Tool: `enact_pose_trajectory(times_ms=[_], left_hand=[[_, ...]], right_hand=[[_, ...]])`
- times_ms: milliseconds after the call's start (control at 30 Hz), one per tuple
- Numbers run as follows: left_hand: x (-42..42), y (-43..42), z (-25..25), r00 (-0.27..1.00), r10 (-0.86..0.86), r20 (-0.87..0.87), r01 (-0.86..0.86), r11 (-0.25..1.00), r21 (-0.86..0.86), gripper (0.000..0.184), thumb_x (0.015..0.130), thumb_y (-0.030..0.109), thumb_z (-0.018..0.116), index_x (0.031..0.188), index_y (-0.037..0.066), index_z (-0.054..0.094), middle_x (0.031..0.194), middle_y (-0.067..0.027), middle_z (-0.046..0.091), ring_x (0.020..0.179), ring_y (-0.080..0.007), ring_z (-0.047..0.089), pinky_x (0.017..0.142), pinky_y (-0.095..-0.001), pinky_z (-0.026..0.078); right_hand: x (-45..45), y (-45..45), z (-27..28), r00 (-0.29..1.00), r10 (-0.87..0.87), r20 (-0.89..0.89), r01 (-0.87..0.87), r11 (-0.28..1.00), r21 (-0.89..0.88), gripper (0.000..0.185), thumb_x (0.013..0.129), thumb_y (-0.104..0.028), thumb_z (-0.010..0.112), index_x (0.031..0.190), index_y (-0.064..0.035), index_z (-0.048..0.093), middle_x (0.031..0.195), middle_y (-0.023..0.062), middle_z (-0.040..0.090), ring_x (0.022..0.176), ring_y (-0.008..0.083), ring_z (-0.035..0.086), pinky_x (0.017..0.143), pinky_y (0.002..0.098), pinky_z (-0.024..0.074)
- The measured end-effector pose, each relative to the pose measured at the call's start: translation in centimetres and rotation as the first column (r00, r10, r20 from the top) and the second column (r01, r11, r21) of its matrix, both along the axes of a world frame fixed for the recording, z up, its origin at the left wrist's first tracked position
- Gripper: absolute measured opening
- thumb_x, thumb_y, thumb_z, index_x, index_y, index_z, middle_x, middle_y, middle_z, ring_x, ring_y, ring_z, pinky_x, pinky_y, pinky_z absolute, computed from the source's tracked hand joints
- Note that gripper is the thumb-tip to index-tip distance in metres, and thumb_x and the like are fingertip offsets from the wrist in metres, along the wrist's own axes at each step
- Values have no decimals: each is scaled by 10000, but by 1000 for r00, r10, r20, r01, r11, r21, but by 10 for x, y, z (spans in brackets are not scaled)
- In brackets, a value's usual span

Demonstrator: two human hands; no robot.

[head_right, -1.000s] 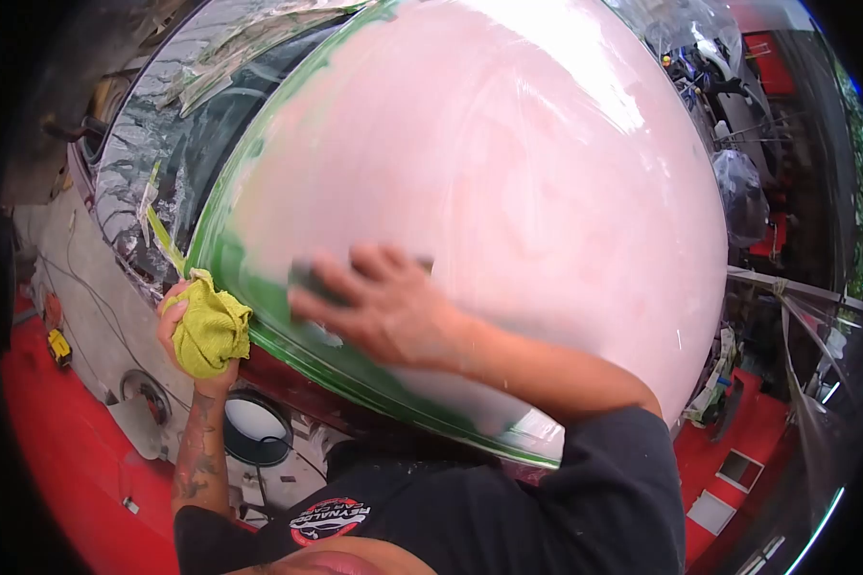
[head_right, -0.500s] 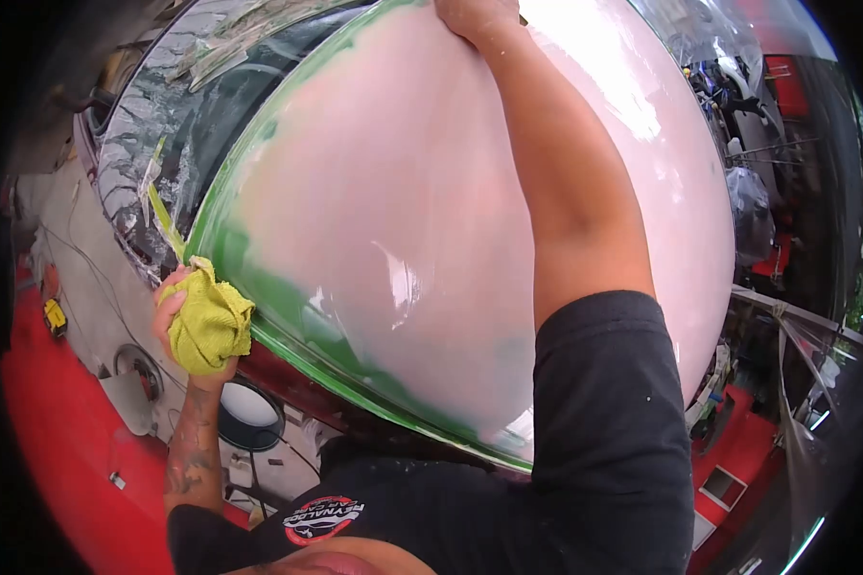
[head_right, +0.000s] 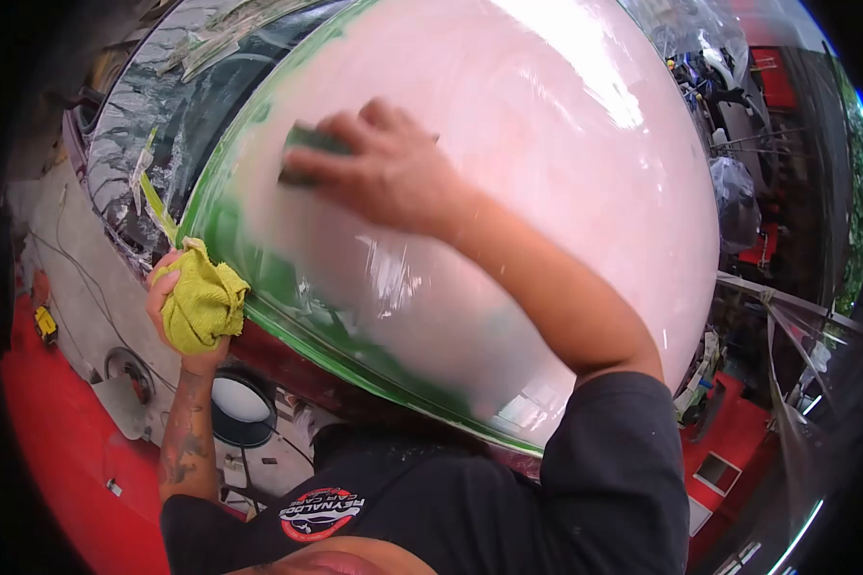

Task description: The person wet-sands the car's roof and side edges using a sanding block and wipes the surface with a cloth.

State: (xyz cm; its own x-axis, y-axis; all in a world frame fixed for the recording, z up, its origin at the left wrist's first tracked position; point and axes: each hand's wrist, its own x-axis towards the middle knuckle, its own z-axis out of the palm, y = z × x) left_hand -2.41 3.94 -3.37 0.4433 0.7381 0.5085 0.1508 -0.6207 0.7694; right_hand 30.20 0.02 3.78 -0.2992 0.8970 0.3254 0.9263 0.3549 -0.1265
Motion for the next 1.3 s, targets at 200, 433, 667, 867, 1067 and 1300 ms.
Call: enact_pose_trajectory(times_ms=[200, 433, 667, 867, 1067, 1300], left_hand=[[1, -1, -4, 999, 35, -8, -35, 999, -5, 723, 733, 101, 869, 1300, 94, 419, 1329, -228, 521, 1220, -371, 543, 1134, -540, 383], [0, 1, -3, 999, 36, -3, -36, 999, 2, 809, 680, 173, 896, 1329, 74, 424, 1277, -234, 542, 1190, -371, 548, 1079, -509, 420], [1, 2, 0, 999, 13, -38, -12, 999, 50, 774, 722, 164, 861, 1350, 66, 419, 1304, -228, 523, 1219, -382, 528, 1079, -511, 421], [-1, 1, 2, 998, -7, -66, 9, 1000, 26, 800, 727, 175, 861, 1373, 69, 402, 1338, -226, 498, 1246, -396, 506, 1086, -525, 416], [11, 6, 34, 928, -74, -366, 152, 970, 191, 1087, 698, 650, 816, 1528, 116, 362, 1472, -289, 407, 1337, -464, 421, 1128, -638, 299], [38, 15, 72, 752, -240, -614, 382, 918, 109, 809, 599, 412, 937, 1293, 118, 643, 1431, -210, 520, 1287, -429, 511, 1064, -528, 440]], right_hand=[[202, 121, -13, 784, -621, 23, 613, 766, -196, 459, 1010, -328, 495, 1422, -136, 557, 1339, 235, 612, 1282, 429, 526, 1138, 497, 367], [85, -8, 1, 905, -405, 131, 415, 908, -55, 470, 937, -248, 668, 1400, -260, 592, 1285, 135, 593, 1077, 397, 525, 984, 473, 466], [-53, -215, 40, 998, -59, -6, 54, 951, -303, 509, 738, -274, 818, 1235, -312, 718, 1329, 78, 572, 970, 259, 501, 822, 355, 460], [70, -109, 29, 992, -121, 32, 125, 978, -165, 588, 772, -212, 796, 1341, -246, 651, 1249, 66, 610, 977, 306, 565, 862, 384, 535], [228, 28, 8, 702, -708, 79, 709, 684, -169, 452, 1012, -349, 511, 1403, -132, 576, 1362, 225, 605, 1267, 442, 532, 1124, 497, 386], [107, -95, 11, 802, -595, 51, 597, 801, -38, 445, 894, -250, 719, 1331, -273, 642, 1236, 75, 629, 1009, 346, 550, 908, 437, 524]])
